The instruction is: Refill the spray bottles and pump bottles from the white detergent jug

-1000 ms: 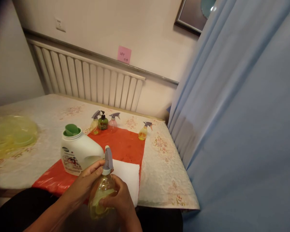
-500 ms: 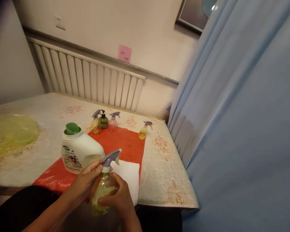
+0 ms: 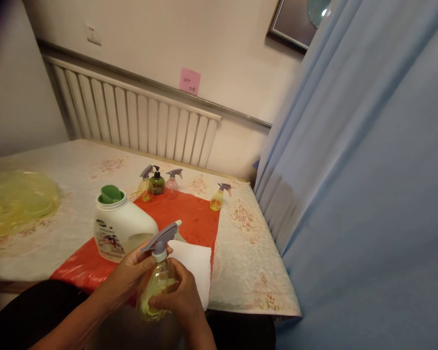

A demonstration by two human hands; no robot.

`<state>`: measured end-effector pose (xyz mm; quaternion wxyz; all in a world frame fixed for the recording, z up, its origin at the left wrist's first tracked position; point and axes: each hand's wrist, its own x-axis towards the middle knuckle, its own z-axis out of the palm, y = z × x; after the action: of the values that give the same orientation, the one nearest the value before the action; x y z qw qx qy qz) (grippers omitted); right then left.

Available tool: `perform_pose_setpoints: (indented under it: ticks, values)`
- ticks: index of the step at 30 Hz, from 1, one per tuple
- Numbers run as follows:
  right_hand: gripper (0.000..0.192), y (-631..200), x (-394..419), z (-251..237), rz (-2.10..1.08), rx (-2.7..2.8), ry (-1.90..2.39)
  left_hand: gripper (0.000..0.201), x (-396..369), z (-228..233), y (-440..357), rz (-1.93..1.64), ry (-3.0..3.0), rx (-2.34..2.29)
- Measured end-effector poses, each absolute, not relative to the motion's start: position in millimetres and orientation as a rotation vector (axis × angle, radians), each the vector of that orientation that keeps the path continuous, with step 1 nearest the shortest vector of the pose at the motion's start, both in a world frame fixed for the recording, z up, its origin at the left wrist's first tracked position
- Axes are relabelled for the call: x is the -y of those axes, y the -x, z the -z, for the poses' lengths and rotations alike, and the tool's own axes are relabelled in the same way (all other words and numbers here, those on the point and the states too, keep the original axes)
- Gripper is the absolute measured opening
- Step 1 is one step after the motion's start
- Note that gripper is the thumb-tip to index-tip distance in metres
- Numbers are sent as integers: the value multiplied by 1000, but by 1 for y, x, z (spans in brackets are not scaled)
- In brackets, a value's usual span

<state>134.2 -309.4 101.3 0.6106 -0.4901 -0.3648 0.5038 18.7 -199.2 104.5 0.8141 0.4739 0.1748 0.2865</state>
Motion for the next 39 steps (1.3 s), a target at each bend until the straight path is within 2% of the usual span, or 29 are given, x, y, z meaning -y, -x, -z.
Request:
perform_pose_setpoints:
  ticks: [4, 11, 19, 24, 33, 39]
  values:
    - [63, -135, 309, -100, -1129, 849, 1158, 48, 199, -104, -21, -675, -1004, -429]
    - [69, -137, 309, -89, -1128, 859, 1123, 34, 202, -108, -20, -641, -988, -365]
    - [69, -137, 310, -93, -1098, 831, 1269, 44, 202, -112, -22, -643, -1048, -408]
    - [70, -136, 312, -94, -1144, 865, 1088, 45, 198, -110, -18, -572, -986, -419]
    - [79, -137, 310, -96, -1084, 879, 1230, 34, 202, -119, -17, -587, -1049, -391]
    - [80, -138, 307, -96, -1190, 891, 1089, 52, 201, -124, -16, -500, -1102, -494]
